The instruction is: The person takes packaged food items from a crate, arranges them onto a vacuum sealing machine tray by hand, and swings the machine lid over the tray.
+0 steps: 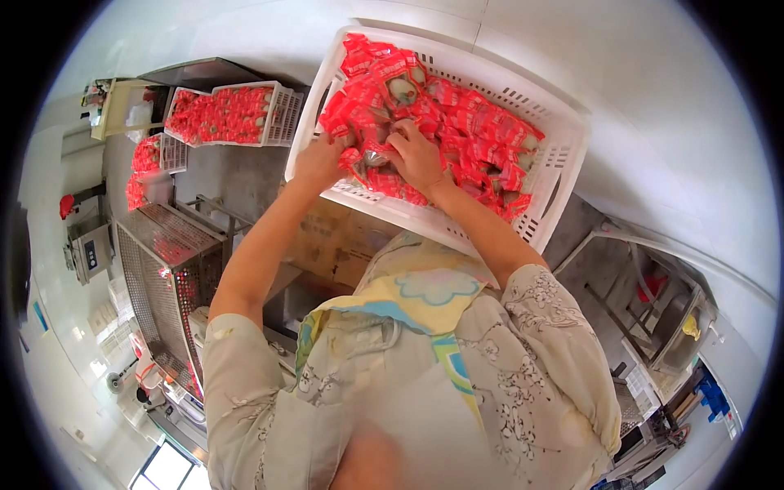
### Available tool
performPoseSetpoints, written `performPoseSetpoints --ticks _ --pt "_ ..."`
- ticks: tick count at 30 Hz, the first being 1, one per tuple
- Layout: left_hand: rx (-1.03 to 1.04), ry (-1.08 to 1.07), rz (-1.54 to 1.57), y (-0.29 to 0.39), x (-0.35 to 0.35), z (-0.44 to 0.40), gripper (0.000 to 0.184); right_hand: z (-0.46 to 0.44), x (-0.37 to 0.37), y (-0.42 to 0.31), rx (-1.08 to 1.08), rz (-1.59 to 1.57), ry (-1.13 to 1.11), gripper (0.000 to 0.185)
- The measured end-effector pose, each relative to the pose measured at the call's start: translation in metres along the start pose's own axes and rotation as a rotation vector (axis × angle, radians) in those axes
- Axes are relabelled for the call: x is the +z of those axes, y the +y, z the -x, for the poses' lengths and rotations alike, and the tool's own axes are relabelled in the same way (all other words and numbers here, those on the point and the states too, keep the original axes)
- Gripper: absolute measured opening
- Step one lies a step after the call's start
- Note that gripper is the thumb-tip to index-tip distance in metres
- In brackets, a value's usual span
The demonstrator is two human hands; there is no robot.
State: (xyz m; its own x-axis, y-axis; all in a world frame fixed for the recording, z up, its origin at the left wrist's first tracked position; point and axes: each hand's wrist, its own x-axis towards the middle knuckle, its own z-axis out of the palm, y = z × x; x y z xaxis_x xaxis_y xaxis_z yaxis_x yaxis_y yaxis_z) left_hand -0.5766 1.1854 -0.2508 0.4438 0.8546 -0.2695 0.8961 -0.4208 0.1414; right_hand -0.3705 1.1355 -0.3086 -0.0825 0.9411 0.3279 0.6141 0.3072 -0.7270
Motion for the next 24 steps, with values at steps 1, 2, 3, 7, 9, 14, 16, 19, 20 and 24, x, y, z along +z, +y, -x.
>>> performPoseSetpoints --ticks 1,2,3,7,9,14,16,19,20,24 --pt "-0.059 -0.087 0.112 0.001 -0.013 0.002 0.044 -0.004 0.002 -0.001 -0.013 0.014 0.005 0.024" --pt "-0.119 -0.176 0.224 0.001 -0.021 0.005 0.04 -0.006 0.004 -0.002 -0.024 0.027 0.009 0.024" --pt "-0.131 -0.127 0.234 0.0 -0.017 0.008 0.037 -0.008 0.007 -0.002 -0.003 0.024 -0.006 0.023" --pt "-0.197 0.08 0.271 -0.006 0.002 0.013 0.026 -0.026 0.024 0.004 0.101 -0.047 0.035 0.025" --pt "-0.264 0.207 0.248 0.0 0.008 0.009 0.027 -0.035 0.027 -0.003 0.211 -0.077 0.04 0.031" --pt "-0.365 0.205 0.306 0.025 0.006 -0.007 0.058 -0.067 0.024 -0.027 0.423 0.176 -0.201 0.041" --pt "-0.407 0.206 0.3 0.026 0.009 -0.015 0.075 -0.064 0.034 -0.02 0.332 0.257 -0.212 0.038" --pt "-0.44 0.148 0.36 0.024 0.013 -0.026 0.093 -0.043 0.036 -0.002 0.21 0.185 -0.127 0.031" --pt "-0.44 0.087 0.424 0.029 0.003 -0.023 0.096 -0.035 0.032 0.004 0.17 0.128 -0.083 0.028" --pt "-0.243 0.058 0.466 0.027 0.004 -0.017 0.1 -0.012 0.016 0.013 0.118 -0.073 0.029 0.018"
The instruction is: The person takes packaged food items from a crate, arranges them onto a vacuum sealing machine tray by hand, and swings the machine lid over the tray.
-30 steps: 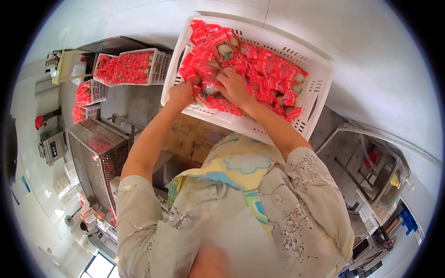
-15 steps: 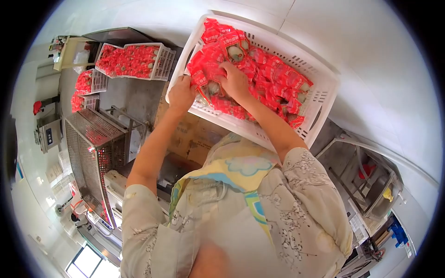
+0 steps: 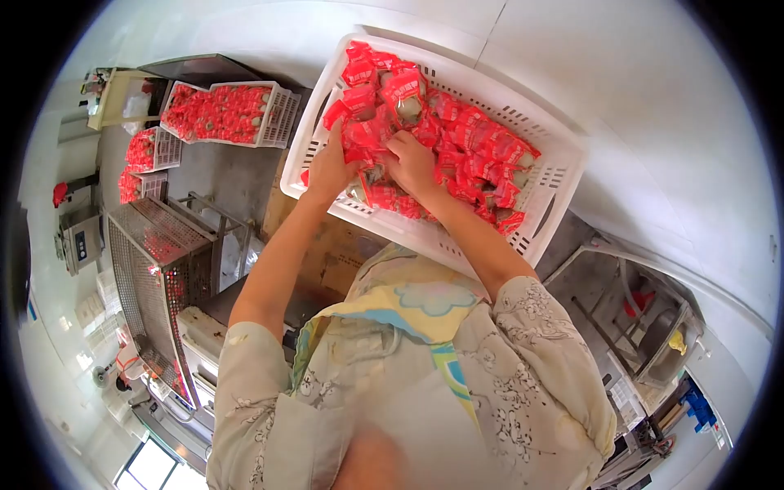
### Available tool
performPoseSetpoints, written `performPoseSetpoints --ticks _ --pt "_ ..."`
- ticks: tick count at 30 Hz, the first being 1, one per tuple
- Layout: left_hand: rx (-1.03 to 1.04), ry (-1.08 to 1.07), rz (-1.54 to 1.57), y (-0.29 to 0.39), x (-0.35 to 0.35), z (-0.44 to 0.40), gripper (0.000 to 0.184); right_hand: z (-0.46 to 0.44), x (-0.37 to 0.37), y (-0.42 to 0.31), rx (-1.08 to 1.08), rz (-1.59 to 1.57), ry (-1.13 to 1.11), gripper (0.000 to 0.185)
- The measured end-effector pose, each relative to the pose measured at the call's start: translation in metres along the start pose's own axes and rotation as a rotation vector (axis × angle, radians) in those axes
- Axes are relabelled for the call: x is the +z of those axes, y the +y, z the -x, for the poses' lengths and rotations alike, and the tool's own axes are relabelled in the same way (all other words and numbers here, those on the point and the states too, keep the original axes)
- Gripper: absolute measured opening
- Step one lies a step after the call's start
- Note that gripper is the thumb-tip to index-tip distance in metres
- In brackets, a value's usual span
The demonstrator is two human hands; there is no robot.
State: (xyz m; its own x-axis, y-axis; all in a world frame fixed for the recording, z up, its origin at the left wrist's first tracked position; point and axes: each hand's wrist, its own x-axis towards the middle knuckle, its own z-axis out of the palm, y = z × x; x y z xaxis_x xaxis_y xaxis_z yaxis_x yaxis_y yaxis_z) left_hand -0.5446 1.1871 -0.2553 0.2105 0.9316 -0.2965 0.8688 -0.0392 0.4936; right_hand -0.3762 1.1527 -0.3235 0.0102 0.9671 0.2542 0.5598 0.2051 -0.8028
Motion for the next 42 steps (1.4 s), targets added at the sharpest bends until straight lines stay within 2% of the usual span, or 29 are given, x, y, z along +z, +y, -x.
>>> performPoseSetpoints --ticks 3,6,9,12,15,16,19,22,25,26,29,30,33,34,37,38,41,42 --pt "0.108 -0.039 -0.038 0.003 0.003 0.004 0.098 0.003 -0.009 0.005 -0.07 0.007 -0.003 0.02" --pt "0.168 0.069 -0.028 0.01 0.003 0.003 0.097 -0.008 -0.014 0.005 -0.074 0.026 -0.063 0.021" --pt "0.317 0.1 -0.031 0.009 0.015 -0.009 0.096 -0.018 -0.016 -0.001 -0.009 -0.033 -0.107 0.019" --pt "0.206 0.003 -0.214 0.02 0.028 -0.014 0.093 -0.018 -0.011 0.01 0.084 -0.151 -0.148 0.025" --pt "0.224 0.014 -0.134 0.023 0.036 -0.018 0.081 -0.012 -0.007 0.008 0.301 -0.335 -0.127 0.038" --pt "0.228 0.015 -0.105 0.023 0.036 -0.018 0.078 -0.012 -0.007 0.013 0.322 -0.399 -0.146 0.05" --pt "0.242 0.015 -0.085 0.027 0.031 -0.017 0.069 -0.011 -0.024 0.001 0.544 -0.778 -0.204 0.054" --pt "0.267 0.053 -0.17 0.018 0.045 -0.02 0.059 -0.036 -0.051 -0.021 0.54 -0.593 -0.138 0.061" --pt "0.274 0.067 -0.243 0.011 0.047 -0.024 0.057 -0.067 -0.047 0.014 0.173 0.078 0.111 0.073" --pt "0.29 0.074 -0.259 0.013 0.046 -0.023 0.052 -0.081 -0.052 0.002 0.122 0.159 0.151 0.081" --pt "0.326 0.063 -0.242 0.008 0.051 -0.025 0.048 -0.098 -0.023 -0.002 0.13 0.275 0.129 0.083" --pt "0.333 0.056 -0.239 0.007 0.051 -0.024 0.047 -0.099 -0.007 0.006 0.063 0.367 0.237 0.08" --pt "0.373 0.042 -0.204 0.004 0.045 -0.024 0.044 -0.105 0.003 0.033 0.135 0.264 0.199 0.077" --pt "0.399 0.039 -0.175 0.003 0.042 -0.022 0.044 -0.102 0.0 0.041 0.12 0.248 0.181 0.069" --pt "0.428 -0.001 -0.125 0.01 0.027 -0.014 0.044 -0.094 -0.025 0.049 0.168 0.035 0.063 0.062" --pt "0.429 -0.017 -0.119 0.012 0.024 -0.013 0.045 -0.09 -0.037 0.041 0.097 0.039 0.084 0.056" --pt "0.356 0.033 -0.205 0.001 0.043 -0.02 0.048 -0.075 -0.052 0.056 0.077 0.064 -0.19 0.059" --pt "0.375 0.036 -0.168 -0.001 0.046 -0.021 0.047 -0.073 -0.06 0.037 0.095 0.142 -0.243 0.061"
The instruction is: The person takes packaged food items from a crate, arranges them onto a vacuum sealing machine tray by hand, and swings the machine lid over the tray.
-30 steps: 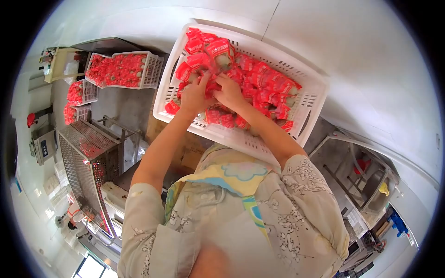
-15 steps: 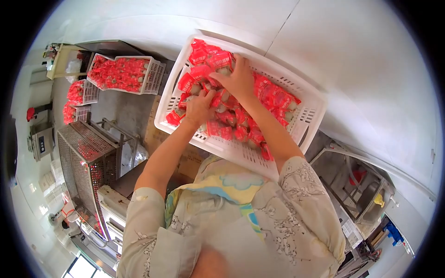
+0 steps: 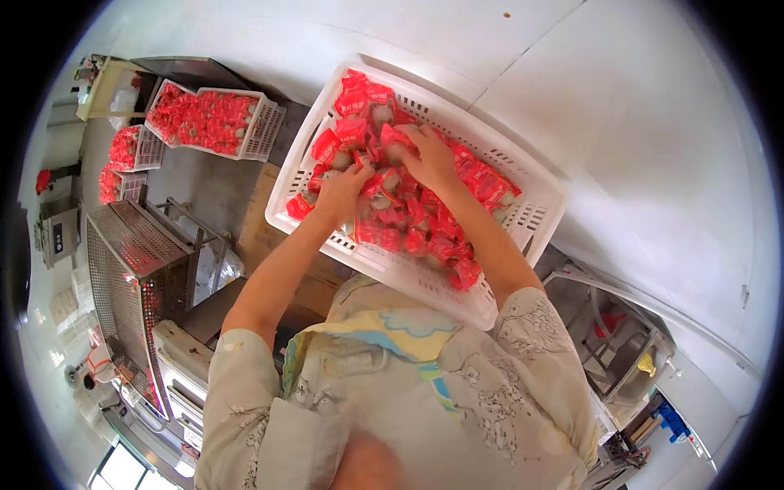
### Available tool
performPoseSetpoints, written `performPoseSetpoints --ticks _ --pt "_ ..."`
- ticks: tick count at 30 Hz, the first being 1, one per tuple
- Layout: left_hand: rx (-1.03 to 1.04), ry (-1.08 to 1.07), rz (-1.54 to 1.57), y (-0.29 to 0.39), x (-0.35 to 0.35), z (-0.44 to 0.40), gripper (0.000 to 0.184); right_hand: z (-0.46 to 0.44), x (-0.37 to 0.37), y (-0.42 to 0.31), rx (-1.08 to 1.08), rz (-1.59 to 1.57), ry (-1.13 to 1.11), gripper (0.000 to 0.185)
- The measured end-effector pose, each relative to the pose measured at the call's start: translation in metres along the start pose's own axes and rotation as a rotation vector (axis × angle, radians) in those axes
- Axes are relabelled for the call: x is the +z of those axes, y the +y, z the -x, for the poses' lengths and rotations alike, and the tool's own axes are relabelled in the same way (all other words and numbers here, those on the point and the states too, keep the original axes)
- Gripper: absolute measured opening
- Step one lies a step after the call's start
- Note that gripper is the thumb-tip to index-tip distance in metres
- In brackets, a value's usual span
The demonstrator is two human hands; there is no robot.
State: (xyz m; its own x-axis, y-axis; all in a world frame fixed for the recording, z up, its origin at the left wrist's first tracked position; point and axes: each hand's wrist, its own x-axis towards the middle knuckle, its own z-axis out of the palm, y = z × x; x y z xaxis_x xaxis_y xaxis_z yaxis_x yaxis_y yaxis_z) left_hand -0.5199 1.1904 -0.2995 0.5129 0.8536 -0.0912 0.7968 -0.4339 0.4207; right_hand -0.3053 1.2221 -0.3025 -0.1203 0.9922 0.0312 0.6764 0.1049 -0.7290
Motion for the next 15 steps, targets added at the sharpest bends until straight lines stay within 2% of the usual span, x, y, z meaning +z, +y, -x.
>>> performPoseSetpoints --ticks 2,5,8,11,14,15 --pt "0.039 0.027 0.062 -0.002 0.003 -0.003 0.047 0.004 -0.016 -0.033 0.043 0.155 -0.09 0.065" --pt "0.024 -0.048 0.015 0.0 0.007 -0.004 0.045 -0.012 0.002 -0.038 0.017 0.385 -0.031 0.07" --pt "-0.021 -0.128 0.034 0.003 0.008 -0.006 0.043 -0.027 0.02 -0.049 0.003 0.521 -0.057 0.058" --pt "-0.003 -0.076 -0.006 -0.002 0.007 -0.003 0.044 -0.032 0.018 -0.023 -0.078 0.45 -0.123 0.047" --pt "0.0 -0.062 0.082 0.005 -0.02 0.001 0.047 -0.021 -0.005 0.002 -0.218 0.272 0.095 0.034" --pt "0.039 -0.006 0.123 0.005 -0.027 0.003 0.047 -0.016 -0.015 0.003 -0.19 0.194 0.151 0.032"
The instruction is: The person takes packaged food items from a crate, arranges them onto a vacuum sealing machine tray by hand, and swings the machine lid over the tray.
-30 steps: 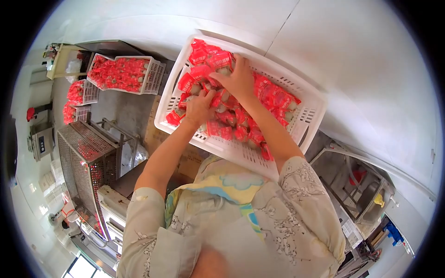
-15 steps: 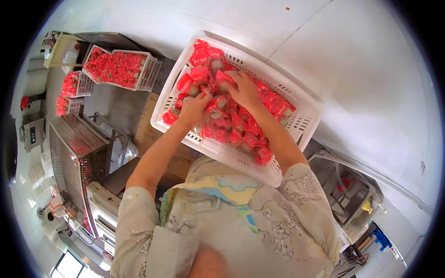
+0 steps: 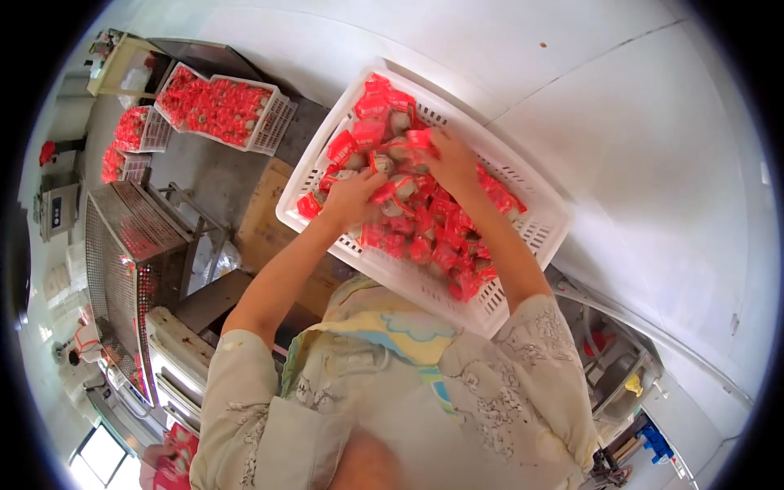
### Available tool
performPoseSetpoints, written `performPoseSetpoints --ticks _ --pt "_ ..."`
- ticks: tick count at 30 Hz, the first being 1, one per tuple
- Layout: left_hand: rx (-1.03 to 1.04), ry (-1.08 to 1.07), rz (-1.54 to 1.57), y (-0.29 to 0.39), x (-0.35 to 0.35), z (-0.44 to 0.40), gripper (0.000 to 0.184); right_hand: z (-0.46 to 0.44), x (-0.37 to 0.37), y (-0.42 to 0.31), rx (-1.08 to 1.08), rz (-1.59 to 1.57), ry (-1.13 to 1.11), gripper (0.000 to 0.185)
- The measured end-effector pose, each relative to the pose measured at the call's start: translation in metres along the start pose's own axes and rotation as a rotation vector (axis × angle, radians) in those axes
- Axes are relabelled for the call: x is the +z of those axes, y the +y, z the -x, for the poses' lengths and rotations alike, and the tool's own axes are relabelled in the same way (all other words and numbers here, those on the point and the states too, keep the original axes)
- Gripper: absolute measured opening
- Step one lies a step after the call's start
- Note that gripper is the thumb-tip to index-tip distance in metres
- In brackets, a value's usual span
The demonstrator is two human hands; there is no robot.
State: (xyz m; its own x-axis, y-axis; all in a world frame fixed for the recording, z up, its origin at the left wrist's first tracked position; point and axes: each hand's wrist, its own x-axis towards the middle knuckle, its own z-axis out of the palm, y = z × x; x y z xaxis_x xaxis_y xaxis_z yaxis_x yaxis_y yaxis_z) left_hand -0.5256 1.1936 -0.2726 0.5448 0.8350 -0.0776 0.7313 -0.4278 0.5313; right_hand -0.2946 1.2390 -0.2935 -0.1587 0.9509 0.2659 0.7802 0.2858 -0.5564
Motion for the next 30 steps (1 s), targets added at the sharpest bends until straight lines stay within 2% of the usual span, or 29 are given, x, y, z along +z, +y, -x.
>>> performPoseSetpoints --ticks 2,5,8,11,14,17,21,23,25,26,27,28,29,30 --pt "0.076 0.104 0.085 0.004 -0.01 0.007 0.047 0.016 -0.021 -0.002 0.085 -0.141 0.104 0.029" --pt "0.088 0.137 0.205 0.013 -0.023 0.006 0.041 0.051 -0.026 0.01 0.203 -0.158 0.301 0.023" --pt "0.041 0.302 0.381 0.019 -0.021 0.005 0.034 0.084 -0.041 0.024 0.463 -0.236 0.503 0.021" --pt "-0.132 0.297 0.438 0.019 -0.021 0.003 0.032 0.116 -0.061 0.049 0.576 -0.242 0.427 0.017" --pt "0.067 0.414 0.368 0.028 -0.026 -0.007 0.032 0.12 -0.079 0.026 0.498 -0.243 0.382 0.019" --pt "0.091 0.472 0.482 0.046 -0.035 -0.017 0.029 0.113 -0.08 0.021 0.479 -0.298 0.335 0.023" --pt "-0.079 0.473 0.554 0.068 -0.089 -0.003 0.026 0.084 -0.088 0.0 0.406 -0.306 0.359 0.023" --pt "-0.094 0.53 0.733 0.059 -0.106 0.012 0.024 0.068 -0.089 -0.021 0.413 -0.372 0.345 0.021" --pt "-0.108 0.635 0.864 0.042 -0.123 0.036 0.023 0.056 -0.085 -0.04 0.317 -0.418 0.334 0.017" --pt "-0.093 0.77 0.679 0.036 -0.137 0.054 0.023 0.054 -0.079 -0.036 0.186 -0.313 0.277 0.011" --pt "-0.111 0.815 0.671 0.028 -0.151 0.076 0.022 0.049 -0.073 -0.046 0.152 -0.157 0.256 0.012" --pt "-0.14 0.874 0.649 0.018 -0.164 0.101 0.022 0.042 -0.063 -0.058 0.058 -0.181 0.211 0.014" --pt "-0.194 0.884 0.759 0.01 -0.167 0.131 0.023 0.046 -0.063 -0.093 0.177 -0.349 0.123 0.012" --pt "-0.228 0.93 0.851 -0.004 -0.172 0.159 0.023 0.036 -0.053 -0.122 0.118 -0.37 0.078 0.012"
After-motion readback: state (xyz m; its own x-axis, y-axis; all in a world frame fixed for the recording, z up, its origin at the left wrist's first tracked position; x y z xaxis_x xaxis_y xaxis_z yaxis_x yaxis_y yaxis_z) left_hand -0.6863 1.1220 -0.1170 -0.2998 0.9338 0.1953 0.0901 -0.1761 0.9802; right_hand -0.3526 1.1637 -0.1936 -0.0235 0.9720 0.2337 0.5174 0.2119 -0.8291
